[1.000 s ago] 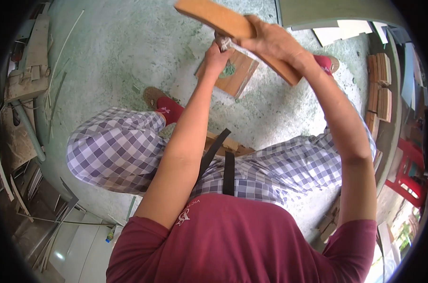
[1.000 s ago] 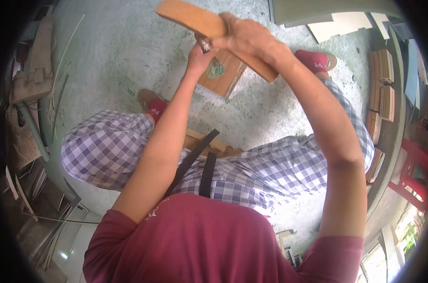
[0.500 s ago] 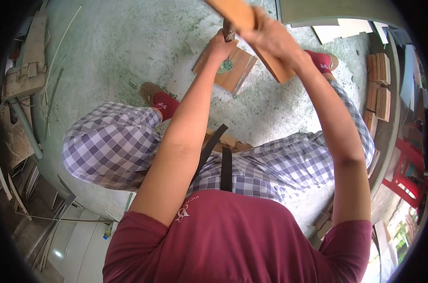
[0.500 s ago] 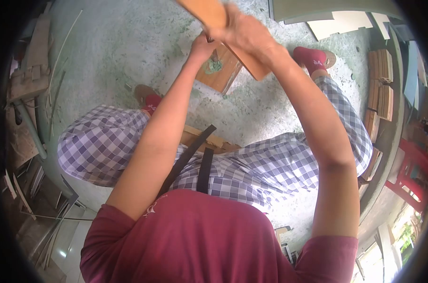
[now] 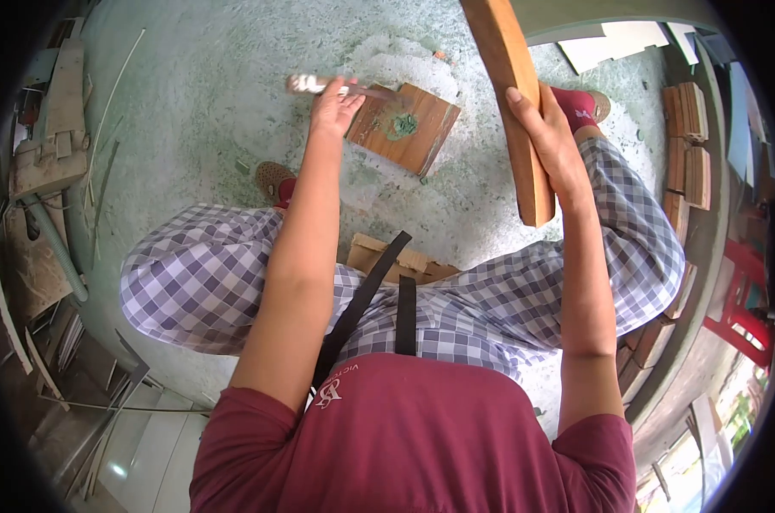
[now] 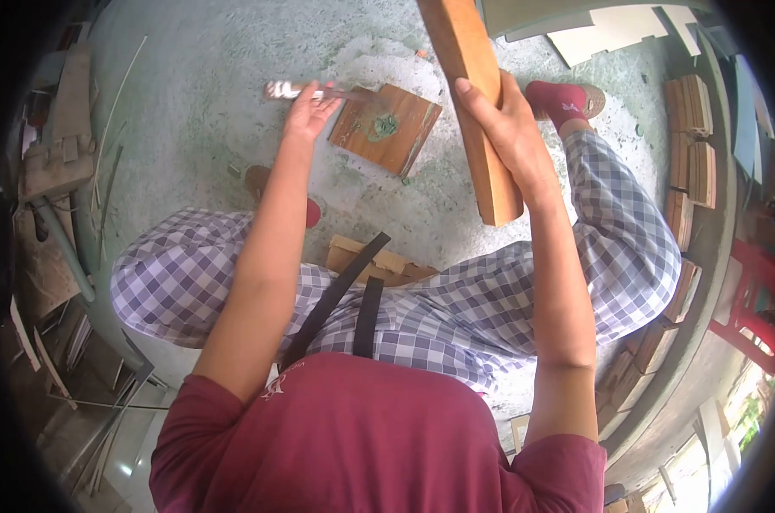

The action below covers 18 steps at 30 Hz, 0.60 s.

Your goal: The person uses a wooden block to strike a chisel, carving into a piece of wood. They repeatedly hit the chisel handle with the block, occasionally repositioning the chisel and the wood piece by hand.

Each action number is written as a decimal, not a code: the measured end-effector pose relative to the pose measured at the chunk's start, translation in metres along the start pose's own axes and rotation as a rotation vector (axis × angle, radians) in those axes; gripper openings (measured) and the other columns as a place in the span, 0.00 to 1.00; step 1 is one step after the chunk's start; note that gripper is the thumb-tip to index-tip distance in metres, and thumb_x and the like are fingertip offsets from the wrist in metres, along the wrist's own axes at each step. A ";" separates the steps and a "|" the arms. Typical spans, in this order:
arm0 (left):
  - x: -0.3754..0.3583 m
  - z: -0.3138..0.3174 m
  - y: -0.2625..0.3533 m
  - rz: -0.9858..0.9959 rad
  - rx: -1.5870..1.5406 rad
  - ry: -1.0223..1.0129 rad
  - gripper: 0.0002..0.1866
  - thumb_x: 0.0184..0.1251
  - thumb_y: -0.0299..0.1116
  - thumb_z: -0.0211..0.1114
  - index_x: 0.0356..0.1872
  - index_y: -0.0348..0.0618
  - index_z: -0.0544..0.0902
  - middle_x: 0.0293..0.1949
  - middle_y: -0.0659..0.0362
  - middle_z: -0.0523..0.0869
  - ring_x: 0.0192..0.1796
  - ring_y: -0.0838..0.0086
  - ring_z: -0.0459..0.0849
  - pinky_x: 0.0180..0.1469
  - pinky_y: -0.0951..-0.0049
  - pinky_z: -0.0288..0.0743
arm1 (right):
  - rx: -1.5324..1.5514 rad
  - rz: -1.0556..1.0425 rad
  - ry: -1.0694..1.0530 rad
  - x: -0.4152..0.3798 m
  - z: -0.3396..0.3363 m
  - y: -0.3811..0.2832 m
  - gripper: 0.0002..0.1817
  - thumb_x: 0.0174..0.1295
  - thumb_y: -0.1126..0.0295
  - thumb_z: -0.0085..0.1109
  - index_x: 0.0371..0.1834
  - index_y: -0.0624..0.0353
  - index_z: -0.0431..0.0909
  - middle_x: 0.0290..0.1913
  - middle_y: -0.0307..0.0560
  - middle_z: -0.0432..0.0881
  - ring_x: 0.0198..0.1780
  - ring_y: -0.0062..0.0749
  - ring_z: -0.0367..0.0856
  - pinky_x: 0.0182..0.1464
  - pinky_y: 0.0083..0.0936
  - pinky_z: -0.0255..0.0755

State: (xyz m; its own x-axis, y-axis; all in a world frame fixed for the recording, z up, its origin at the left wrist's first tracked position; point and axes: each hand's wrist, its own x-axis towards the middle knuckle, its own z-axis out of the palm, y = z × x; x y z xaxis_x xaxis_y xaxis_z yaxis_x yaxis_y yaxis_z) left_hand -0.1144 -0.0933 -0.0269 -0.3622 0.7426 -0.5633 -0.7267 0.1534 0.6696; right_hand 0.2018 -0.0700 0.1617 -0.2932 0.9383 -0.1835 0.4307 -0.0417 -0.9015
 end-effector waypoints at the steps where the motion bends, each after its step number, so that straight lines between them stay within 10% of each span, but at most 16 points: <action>1: -0.009 -0.006 -0.001 0.030 -0.251 0.055 0.17 0.64 0.31 0.65 0.50 0.41 0.70 0.47 0.50 0.80 0.53 0.56 0.79 0.58 0.52 0.72 | 0.034 0.024 -0.003 0.000 0.000 0.001 0.41 0.59 0.38 0.53 0.59 0.66 0.67 0.40 0.51 0.76 0.40 0.29 0.76 0.43 0.24 0.71; 18: -0.059 0.039 -0.033 0.379 0.324 0.246 0.19 0.61 0.29 0.68 0.48 0.44 0.68 0.40 0.59 0.78 0.38 0.71 0.80 0.43 0.68 0.76 | 0.010 0.060 0.050 0.006 -0.002 0.011 0.45 0.55 0.32 0.52 0.58 0.66 0.68 0.39 0.55 0.78 0.39 0.32 0.79 0.43 0.26 0.73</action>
State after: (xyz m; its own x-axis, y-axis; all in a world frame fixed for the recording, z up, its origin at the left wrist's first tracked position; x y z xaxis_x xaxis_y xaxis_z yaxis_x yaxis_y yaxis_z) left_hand -0.0461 -0.1174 0.0029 -0.7173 0.6167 -0.3242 -0.3160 0.1267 0.9403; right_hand 0.2063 -0.0643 0.1519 -0.2239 0.9499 -0.2179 0.4377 -0.1018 -0.8934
